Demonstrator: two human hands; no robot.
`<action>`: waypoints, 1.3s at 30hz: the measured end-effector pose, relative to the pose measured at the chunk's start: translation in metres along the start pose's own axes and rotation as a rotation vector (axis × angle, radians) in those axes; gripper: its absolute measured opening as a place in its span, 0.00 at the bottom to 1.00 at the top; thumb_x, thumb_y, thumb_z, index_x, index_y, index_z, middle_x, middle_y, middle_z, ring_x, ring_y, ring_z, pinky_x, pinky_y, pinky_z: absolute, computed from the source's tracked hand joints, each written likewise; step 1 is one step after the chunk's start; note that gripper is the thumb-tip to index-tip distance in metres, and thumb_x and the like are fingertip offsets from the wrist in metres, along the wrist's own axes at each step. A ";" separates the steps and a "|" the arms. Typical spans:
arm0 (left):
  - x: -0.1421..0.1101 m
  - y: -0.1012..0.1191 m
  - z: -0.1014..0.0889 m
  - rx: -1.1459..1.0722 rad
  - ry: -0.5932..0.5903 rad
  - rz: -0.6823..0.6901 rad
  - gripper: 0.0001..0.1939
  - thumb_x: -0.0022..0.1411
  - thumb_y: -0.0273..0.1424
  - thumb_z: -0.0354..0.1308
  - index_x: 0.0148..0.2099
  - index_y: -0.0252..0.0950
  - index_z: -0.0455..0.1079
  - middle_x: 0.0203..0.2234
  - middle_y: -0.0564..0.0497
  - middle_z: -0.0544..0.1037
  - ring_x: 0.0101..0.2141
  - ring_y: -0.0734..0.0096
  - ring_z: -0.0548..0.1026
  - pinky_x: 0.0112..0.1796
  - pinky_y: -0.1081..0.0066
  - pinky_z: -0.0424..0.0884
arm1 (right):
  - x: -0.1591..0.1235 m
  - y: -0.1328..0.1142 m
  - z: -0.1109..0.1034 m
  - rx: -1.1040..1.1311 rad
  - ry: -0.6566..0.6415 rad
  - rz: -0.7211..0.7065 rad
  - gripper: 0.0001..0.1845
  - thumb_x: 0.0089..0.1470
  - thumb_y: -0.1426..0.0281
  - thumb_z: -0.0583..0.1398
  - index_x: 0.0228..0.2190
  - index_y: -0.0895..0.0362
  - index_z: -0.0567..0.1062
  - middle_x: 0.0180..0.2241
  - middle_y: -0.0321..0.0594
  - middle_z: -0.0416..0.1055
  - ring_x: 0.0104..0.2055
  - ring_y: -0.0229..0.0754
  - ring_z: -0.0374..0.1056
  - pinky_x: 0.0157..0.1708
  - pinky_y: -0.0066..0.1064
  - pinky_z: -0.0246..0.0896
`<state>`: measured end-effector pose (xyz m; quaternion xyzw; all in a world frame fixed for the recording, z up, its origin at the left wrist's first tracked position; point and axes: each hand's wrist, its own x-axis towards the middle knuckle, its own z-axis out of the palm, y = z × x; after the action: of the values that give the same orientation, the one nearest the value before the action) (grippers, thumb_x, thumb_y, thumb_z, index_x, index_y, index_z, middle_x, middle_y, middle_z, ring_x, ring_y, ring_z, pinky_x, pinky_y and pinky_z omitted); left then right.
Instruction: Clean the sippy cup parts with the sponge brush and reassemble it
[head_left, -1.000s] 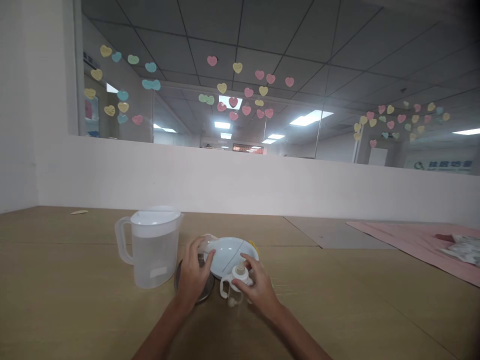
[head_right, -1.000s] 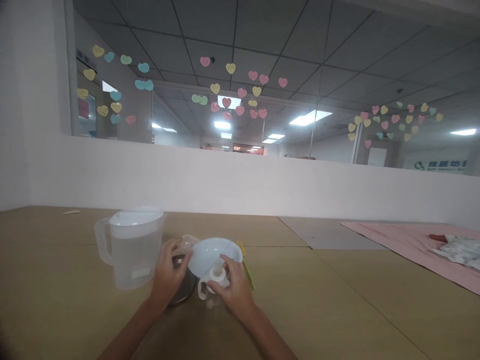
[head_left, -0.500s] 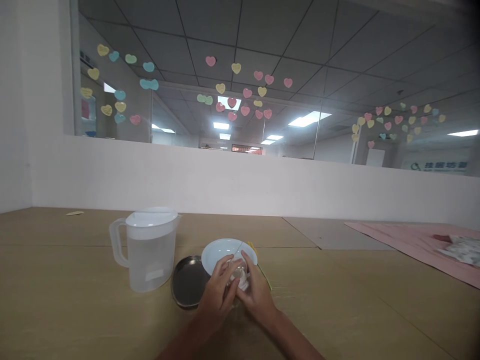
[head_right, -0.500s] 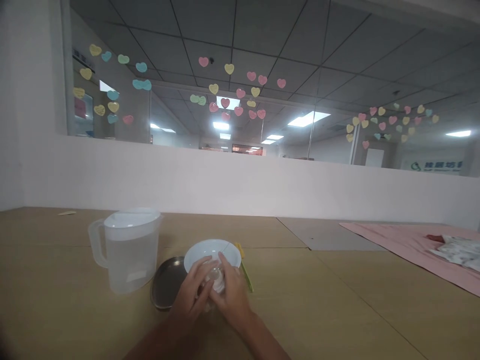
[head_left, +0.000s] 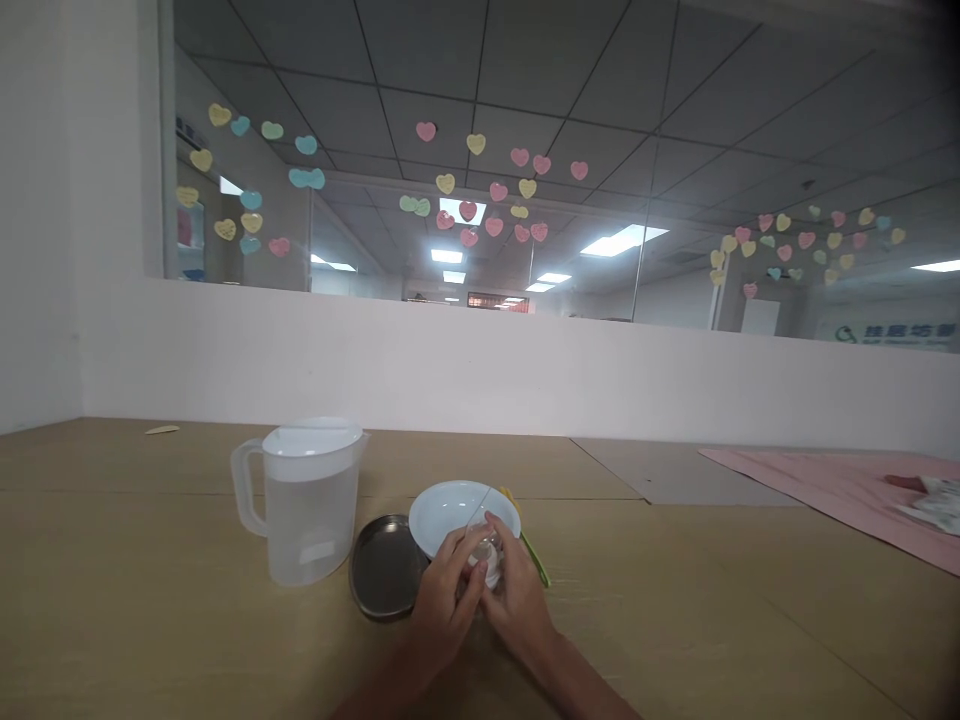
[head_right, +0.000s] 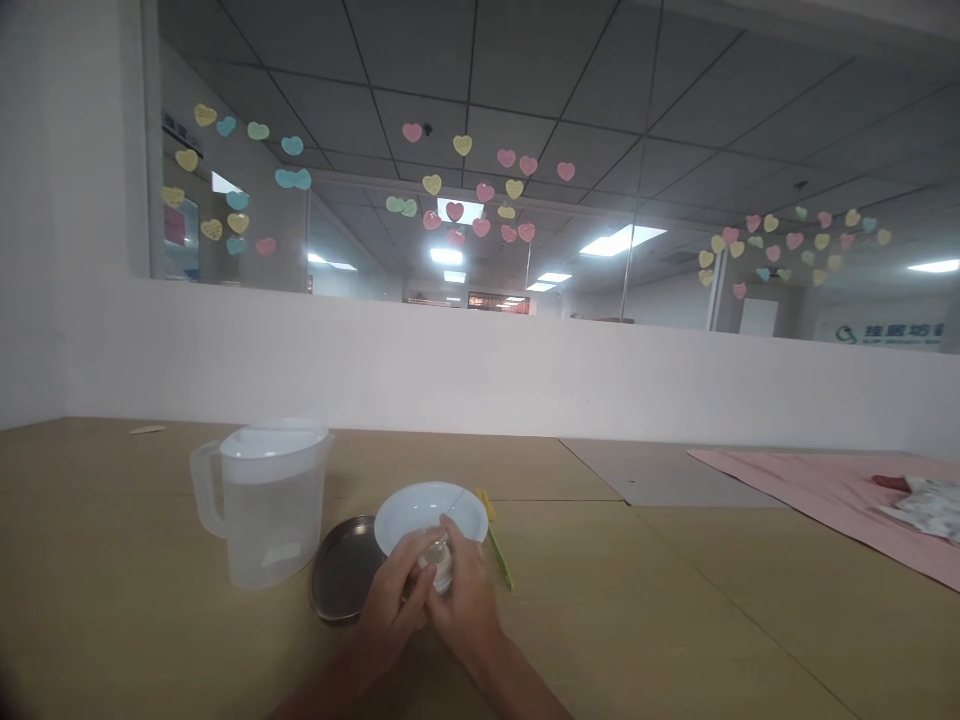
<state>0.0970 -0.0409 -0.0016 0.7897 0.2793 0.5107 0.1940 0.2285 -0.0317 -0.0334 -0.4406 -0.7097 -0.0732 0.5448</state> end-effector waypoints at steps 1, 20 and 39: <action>0.000 0.000 0.000 0.002 -0.001 0.003 0.20 0.63 0.33 0.44 0.57 0.41 0.59 0.50 0.46 0.67 0.46 0.66 0.68 0.47 0.67 0.64 | 0.000 0.000 0.000 -0.004 0.006 0.002 0.27 0.53 0.65 0.53 0.55 0.55 0.56 0.50 0.46 0.65 0.51 0.46 0.62 0.48 0.39 0.61; -0.002 -0.007 0.002 0.002 0.000 0.034 0.18 0.63 0.33 0.44 0.54 0.40 0.61 0.48 0.47 0.68 0.45 0.66 0.68 0.47 0.67 0.64 | 0.000 0.000 0.004 -0.022 0.060 -0.015 0.27 0.52 0.64 0.53 0.54 0.56 0.59 0.47 0.47 0.67 0.46 0.48 0.64 0.43 0.40 0.61; -0.008 -0.032 -0.008 0.272 -0.120 0.158 0.39 0.58 0.37 0.52 0.64 0.39 0.34 0.56 0.41 0.59 0.54 0.56 0.60 0.52 0.57 0.59 | 0.005 0.000 -0.005 0.169 -0.037 0.049 0.28 0.53 0.62 0.54 0.55 0.53 0.57 0.53 0.42 0.62 0.53 0.46 0.59 0.51 0.37 0.57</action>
<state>0.0794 -0.0211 -0.0232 0.8573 0.2708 0.4336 0.0611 0.2324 -0.0323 -0.0273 -0.4114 -0.7124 0.0086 0.5685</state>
